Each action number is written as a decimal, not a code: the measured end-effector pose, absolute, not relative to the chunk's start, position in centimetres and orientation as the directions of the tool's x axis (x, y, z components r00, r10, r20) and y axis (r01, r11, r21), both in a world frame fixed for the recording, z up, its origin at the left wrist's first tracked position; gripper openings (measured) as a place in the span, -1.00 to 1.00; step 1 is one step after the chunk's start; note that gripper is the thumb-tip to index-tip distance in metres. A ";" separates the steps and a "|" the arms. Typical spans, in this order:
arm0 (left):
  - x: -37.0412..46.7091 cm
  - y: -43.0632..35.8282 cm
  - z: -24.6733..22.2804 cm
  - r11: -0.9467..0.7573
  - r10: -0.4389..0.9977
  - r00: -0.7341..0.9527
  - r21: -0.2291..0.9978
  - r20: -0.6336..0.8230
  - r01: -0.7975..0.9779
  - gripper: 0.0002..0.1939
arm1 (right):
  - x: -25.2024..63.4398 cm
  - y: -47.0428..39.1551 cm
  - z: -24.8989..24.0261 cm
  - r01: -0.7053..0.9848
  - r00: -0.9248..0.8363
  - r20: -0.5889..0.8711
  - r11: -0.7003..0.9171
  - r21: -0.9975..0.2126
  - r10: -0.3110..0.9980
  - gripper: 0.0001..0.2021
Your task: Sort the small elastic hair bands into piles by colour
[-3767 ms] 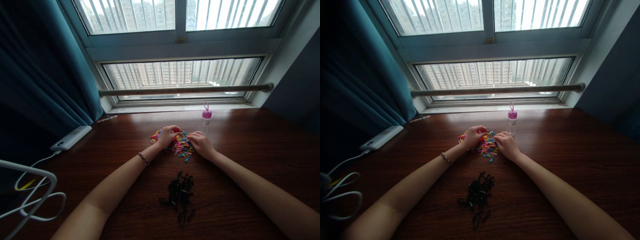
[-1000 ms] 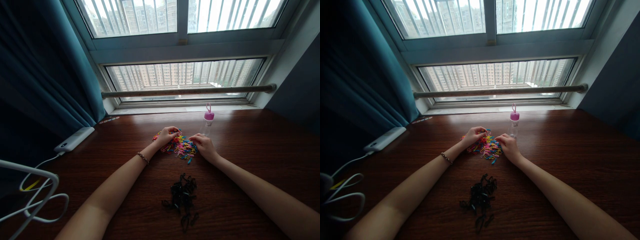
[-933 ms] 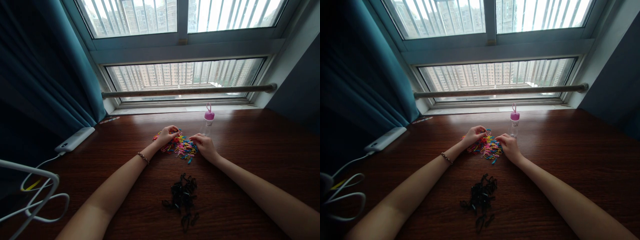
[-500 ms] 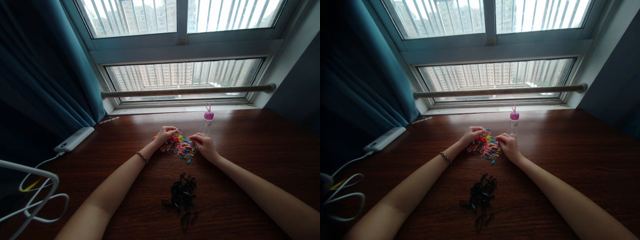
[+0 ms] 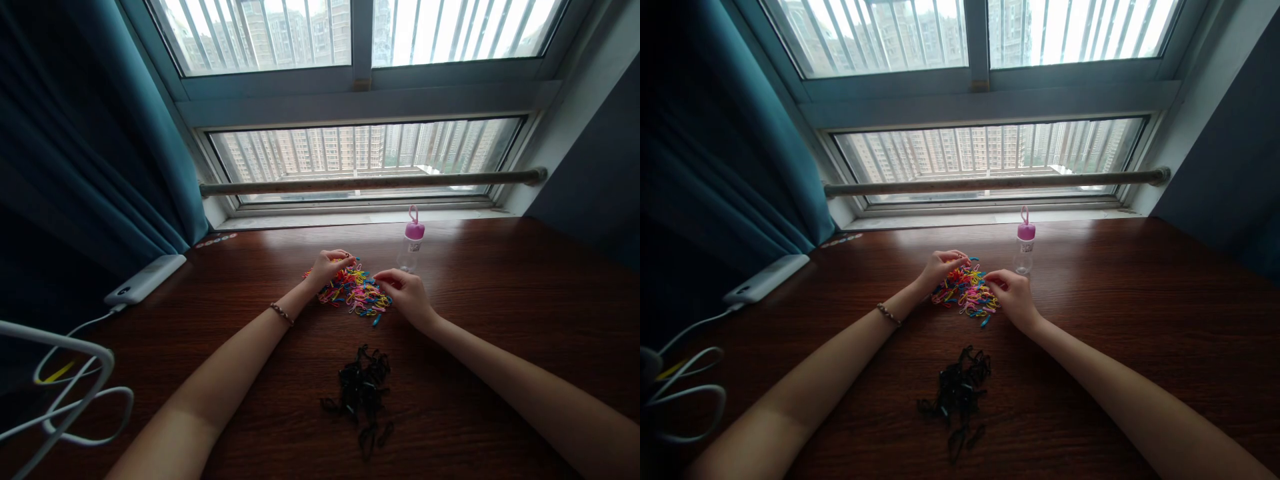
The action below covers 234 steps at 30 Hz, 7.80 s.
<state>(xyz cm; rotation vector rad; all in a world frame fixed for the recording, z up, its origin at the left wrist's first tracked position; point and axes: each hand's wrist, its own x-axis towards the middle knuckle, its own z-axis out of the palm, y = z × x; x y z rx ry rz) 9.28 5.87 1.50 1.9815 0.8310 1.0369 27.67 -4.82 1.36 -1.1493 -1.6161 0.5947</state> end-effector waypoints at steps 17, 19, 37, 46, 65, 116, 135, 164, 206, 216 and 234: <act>7.9 4.0 7.7 -0.341 0.765 0.644 0.867 0.031 0.363 -0.68 | 25.8 -8.5 3.2 0.470 -0.226 0.594 0.621 -0.628 0.772 -0.82; 7.7 3.5 7.9 -0.291 0.638 0.759 0.871 -0.131 0.395 -0.70 | 27.2 -6.4 2.4 0.581 -0.017 0.540 0.447 -0.679 0.842 -0.85; 10.1 2.0 5.2 -0.527 0.455 0.886 0.773 -0.094 0.352 -0.83 | 29.8 -2.7 -0.5 0.636 0.092 0.285 0.164 -0.754 0.954 -0.83; 11.9 1.3 2.0 -0.791 0.541 0.808 0.469 0.234 0.394 -0.88 | 29.6 -2.7 -0.2 0.418 0.087 0.329 0.265 -0.869 0.940 -0.78; 11.1 3.2 2.0 -0.503 0.710 0.685 0.798 0.162 0.333 -0.84 | 29.9 -2.6 -0.3 0.425 0.144 0.350 0.261 -0.866 0.926 -0.83; 10.3 2.4 5.0 -0.207 0.526 0.829 0.917 -0.189 0.340 -0.74 | 30.4 -2.0 0.1 0.297 0.145 0.094 0.047 -0.954 0.985 -0.75; 10.2 1.5 5.8 -0.429 0.417 0.871 0.789 -0.259 0.440 -0.87 | 29.2 -3.7 2.6 0.301 0.031 0.001 -0.008 -0.954 1.000 -0.77; 10.7 1.8 4.4 -0.691 0.462 0.883 0.591 -0.083 0.417 -0.76 | 23.2 -13.8 5.3 0.763 -0.636 -0.139 0.590 -0.263 0.759 -0.83; 10.7 -0.7 6.6 -0.440 -0.020 0.890 0.803 -0.456 0.402 -0.79 | 30.3 -3.0 1.3 0.686 0.073 0.233 0.120 -0.718 0.970 -0.81; 11.4 -1.4 7.0 -0.618 0.132 0.926 0.701 -0.353 0.356 -0.67 | 30.4 -3.1 0.8 0.863 -0.121 0.216 0.210 -0.460 0.969 -0.82; 11.3 1.7 3.3 -0.934 0.356 0.913 0.097 0.196 0.343 -0.71 | 30.6 -3.0 1.5 0.901 -0.043 0.124 0.092 -0.424 0.991 -0.83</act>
